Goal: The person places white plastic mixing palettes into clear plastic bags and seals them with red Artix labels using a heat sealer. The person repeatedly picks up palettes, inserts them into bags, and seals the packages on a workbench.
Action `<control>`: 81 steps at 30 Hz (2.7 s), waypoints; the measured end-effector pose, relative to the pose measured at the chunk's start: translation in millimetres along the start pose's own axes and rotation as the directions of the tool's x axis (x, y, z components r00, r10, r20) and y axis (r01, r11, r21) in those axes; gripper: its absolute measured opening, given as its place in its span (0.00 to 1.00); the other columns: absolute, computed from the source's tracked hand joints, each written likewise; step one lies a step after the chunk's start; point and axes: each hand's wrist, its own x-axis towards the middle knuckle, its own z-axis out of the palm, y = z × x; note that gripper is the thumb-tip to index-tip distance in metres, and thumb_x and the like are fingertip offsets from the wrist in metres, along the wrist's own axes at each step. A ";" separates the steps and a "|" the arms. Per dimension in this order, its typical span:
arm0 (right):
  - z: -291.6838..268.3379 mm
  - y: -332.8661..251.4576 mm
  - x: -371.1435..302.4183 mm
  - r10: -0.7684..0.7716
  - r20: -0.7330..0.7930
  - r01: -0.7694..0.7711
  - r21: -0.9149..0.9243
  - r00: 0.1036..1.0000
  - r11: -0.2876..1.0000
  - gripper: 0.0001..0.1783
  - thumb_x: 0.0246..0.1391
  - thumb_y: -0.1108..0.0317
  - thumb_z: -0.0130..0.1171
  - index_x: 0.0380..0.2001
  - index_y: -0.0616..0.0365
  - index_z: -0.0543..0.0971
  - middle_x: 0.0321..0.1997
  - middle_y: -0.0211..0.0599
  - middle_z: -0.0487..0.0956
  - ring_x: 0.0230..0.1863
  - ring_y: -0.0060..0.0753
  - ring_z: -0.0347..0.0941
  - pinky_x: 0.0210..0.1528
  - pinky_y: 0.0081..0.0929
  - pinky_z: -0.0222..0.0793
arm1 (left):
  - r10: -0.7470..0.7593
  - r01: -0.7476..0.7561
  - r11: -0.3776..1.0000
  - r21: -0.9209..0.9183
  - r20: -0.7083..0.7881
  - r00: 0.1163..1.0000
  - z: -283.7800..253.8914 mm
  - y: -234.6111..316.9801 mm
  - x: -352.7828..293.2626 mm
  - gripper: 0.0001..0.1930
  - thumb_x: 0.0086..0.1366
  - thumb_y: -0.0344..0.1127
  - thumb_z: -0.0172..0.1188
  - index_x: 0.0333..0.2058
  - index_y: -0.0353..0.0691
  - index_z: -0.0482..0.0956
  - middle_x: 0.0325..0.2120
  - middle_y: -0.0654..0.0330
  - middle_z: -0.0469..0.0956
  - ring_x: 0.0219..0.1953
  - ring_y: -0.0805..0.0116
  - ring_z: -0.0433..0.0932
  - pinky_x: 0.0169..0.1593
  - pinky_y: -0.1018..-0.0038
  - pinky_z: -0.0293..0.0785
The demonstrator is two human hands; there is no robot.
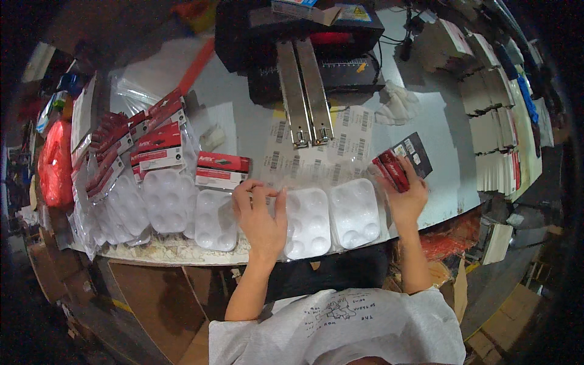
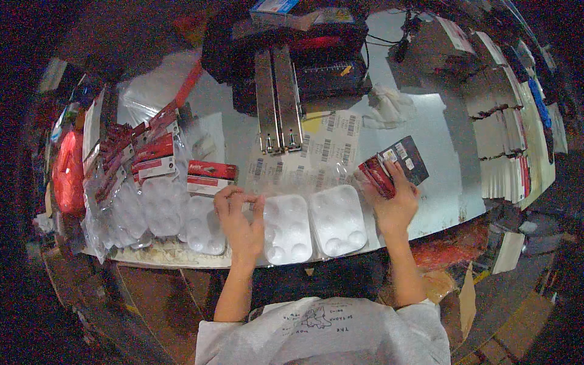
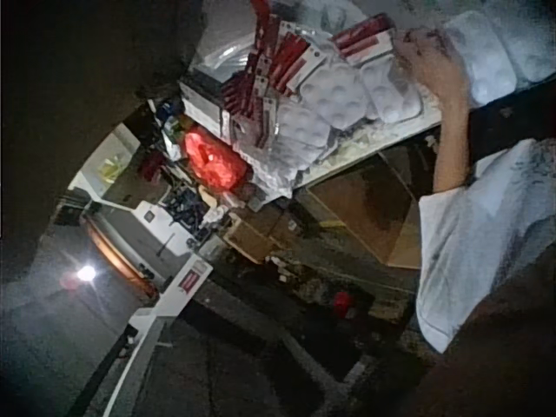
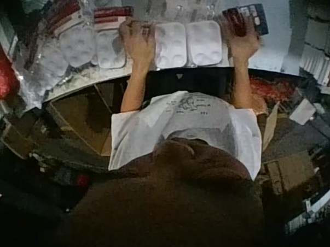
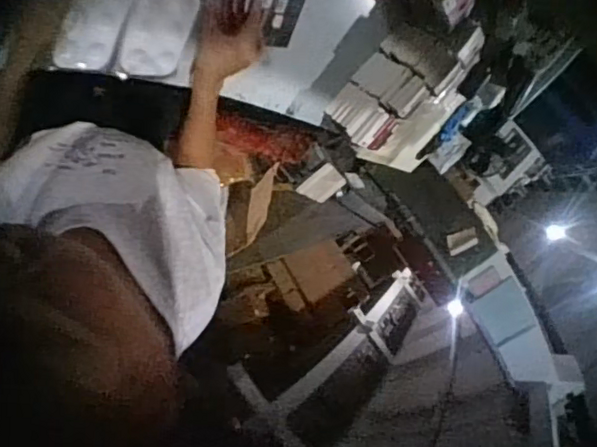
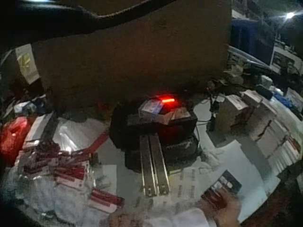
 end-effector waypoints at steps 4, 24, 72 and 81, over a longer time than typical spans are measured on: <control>-56.1 -40.3 25.2 0.085 0.276 -0.206 0.446 0.957 0.871 0.23 0.40 0.63 0.68 0.40 0.63 0.76 0.32 0.35 0.80 0.32 0.19 0.74 0.33 0.21 0.70 | -0.323 0.395 0.742 -0.542 0.228 0.918 -25.5 17.3 2.5 0.06 0.59 0.31 0.57 0.30 0.36 0.70 0.28 0.59 0.75 0.33 0.69 0.72 0.39 0.74 0.67; -28.5 -92.0 46.3 -0.468 0.668 0.164 0.466 0.579 0.869 0.21 0.38 0.55 0.70 0.28 0.62 0.78 0.19 0.32 0.76 0.21 0.21 0.68 0.26 0.19 0.63 | -0.222 0.405 0.717 -0.568 0.364 0.904 -30.2 46.9 -8.1 0.09 0.62 0.33 0.55 0.27 0.33 0.77 0.15 0.68 0.69 0.19 0.83 0.61 0.23 0.83 0.58; 41.9 -67.7 35.5 -0.002 0.740 -0.701 0.639 0.673 0.316 0.10 0.53 0.70 0.52 0.29 0.68 0.76 0.24 0.35 0.74 0.21 0.21 0.70 0.24 0.18 0.68 | -0.392 0.464 0.709 -0.531 0.251 0.885 30.5 1.3 44.0 0.12 0.65 0.35 0.46 0.25 0.34 0.66 0.19 0.65 0.64 0.25 0.78 0.60 0.30 0.81 0.59; -4.5 -31.0 42.5 -0.193 0.076 0.174 0.202 0.978 0.964 0.24 0.49 0.60 0.59 0.44 0.68 0.73 0.46 0.45 0.75 0.47 0.42 0.72 0.45 0.38 0.67 | -0.496 0.492 0.846 -0.207 0.035 0.868 -36.3 -14.9 56.5 0.10 0.64 0.33 0.46 0.37 0.37 0.75 0.26 0.59 0.75 0.31 0.68 0.71 0.39 0.71 0.66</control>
